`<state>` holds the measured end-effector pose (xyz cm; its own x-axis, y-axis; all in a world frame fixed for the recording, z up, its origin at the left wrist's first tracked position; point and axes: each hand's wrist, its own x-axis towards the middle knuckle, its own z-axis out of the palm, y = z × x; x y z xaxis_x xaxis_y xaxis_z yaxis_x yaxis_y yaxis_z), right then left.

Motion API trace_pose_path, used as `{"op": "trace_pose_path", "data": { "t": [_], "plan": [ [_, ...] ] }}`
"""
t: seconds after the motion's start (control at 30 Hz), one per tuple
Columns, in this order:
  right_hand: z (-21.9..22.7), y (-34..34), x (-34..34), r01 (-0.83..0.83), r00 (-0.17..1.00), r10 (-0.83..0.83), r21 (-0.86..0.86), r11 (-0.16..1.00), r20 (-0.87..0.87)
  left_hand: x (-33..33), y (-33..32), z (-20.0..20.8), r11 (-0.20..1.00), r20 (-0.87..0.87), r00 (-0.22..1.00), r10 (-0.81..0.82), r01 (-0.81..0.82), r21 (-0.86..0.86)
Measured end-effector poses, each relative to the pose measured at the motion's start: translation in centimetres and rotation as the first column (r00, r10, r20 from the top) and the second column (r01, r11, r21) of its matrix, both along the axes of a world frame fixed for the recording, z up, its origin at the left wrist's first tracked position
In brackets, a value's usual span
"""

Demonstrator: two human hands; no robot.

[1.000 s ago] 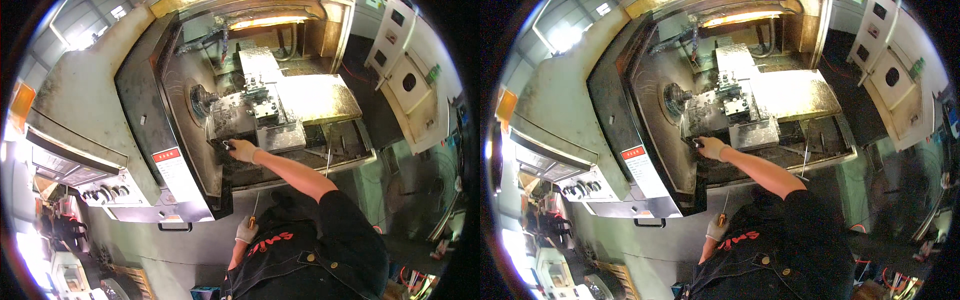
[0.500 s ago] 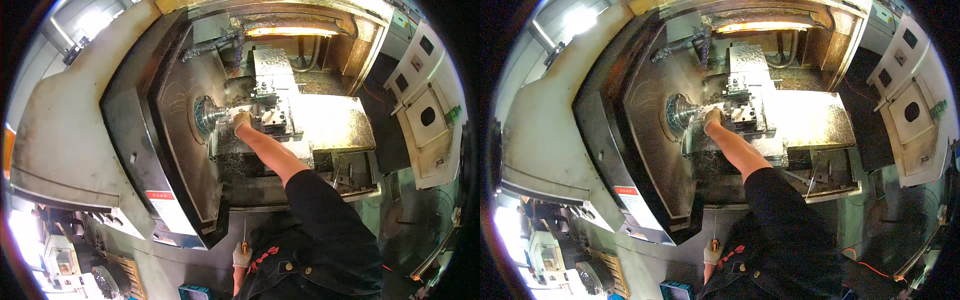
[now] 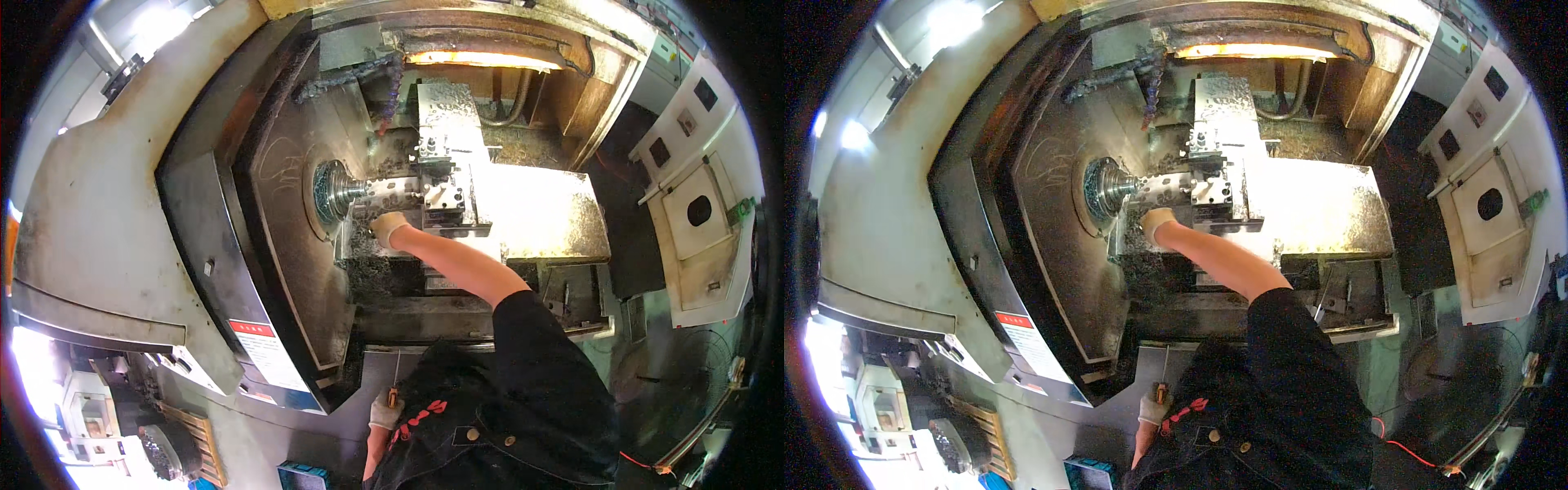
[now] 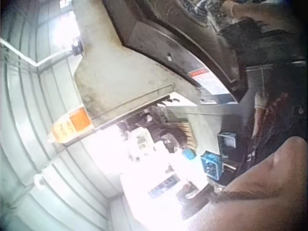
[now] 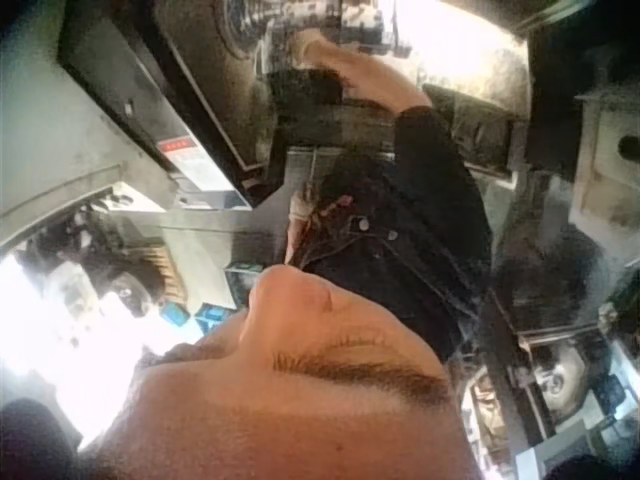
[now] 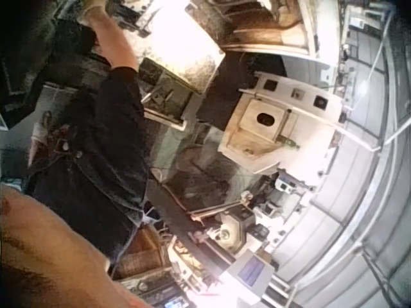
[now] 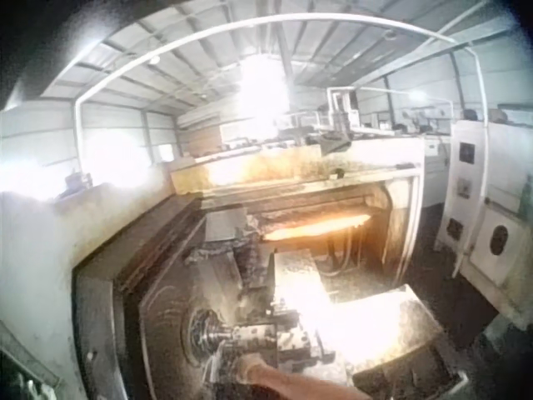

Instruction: The person operates a CNC lathe in a workshop, repeatedly opening the machine door to load metal rings into the chuck and close the door. The person also uses a long metal rod to clear metal shavings from the machine bed and the chuck area.

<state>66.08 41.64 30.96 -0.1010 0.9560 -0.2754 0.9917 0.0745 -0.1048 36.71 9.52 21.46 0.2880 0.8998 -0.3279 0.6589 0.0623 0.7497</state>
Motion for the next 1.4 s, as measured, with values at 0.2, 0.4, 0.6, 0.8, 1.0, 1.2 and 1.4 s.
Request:
{"op": "trace_pose_path", "data": {
  "t": [0.2, 0.4, 0.6, 0.8, 1.0, 1.2, 1.4],
  "plan": [
    [5.3, 1.6, 4.2, 0.068, 0.997, -0.067, 0.021, 0.997, -0.039, 0.5, 0.6, -1.0, 0.996, -0.057, 0.996, -0.063, 0.066, 0.067],
    [7.4, 6.1, 10.6, 0.218, 0.975, -0.198, 0.256, 0.942, -0.101, 1.9, 0.0, 2.0, 1.000, -0.042, 0.999, 0.028, -0.027, 0.011],
    [6.5, 10.5, 12.1, 0.068, 0.924, -0.087, 0.064, 0.996, 0.372, 2.0, -1.5, 1.1, 0.990, -0.041, 0.992, 0.119, -0.121, -0.073],
    [3.3, 14.5, 11.2, 0.035, 0.700, 0.147, -0.240, 0.970, 0.698, 2.6, -1.3, 2.6, 0.966, -0.084, 0.981, 0.174, -0.187, -0.177],
    [-0.5, 17.0, 11.9, 0.137, 0.830, -0.083, -0.057, 0.989, 0.551, 3.1, -1.3, 3.3, 0.944, -0.044, 0.958, 0.282, -0.285, -0.168],
    [0.2, 18.2, 13.5, 0.169, 0.958, -0.194, 0.133, 0.977, 0.210, 2.6, -1.4, 1.6, 0.968, -0.104, 0.975, 0.197, -0.210, -0.135],
    [6.7, 11.1, 7.1, -0.112, 0.984, 0.131, -0.154, 0.982, 0.124, 2.9, -0.4, 2.6, 0.980, -0.027, 0.981, 0.194, -0.195, -0.033]
  ]
}}
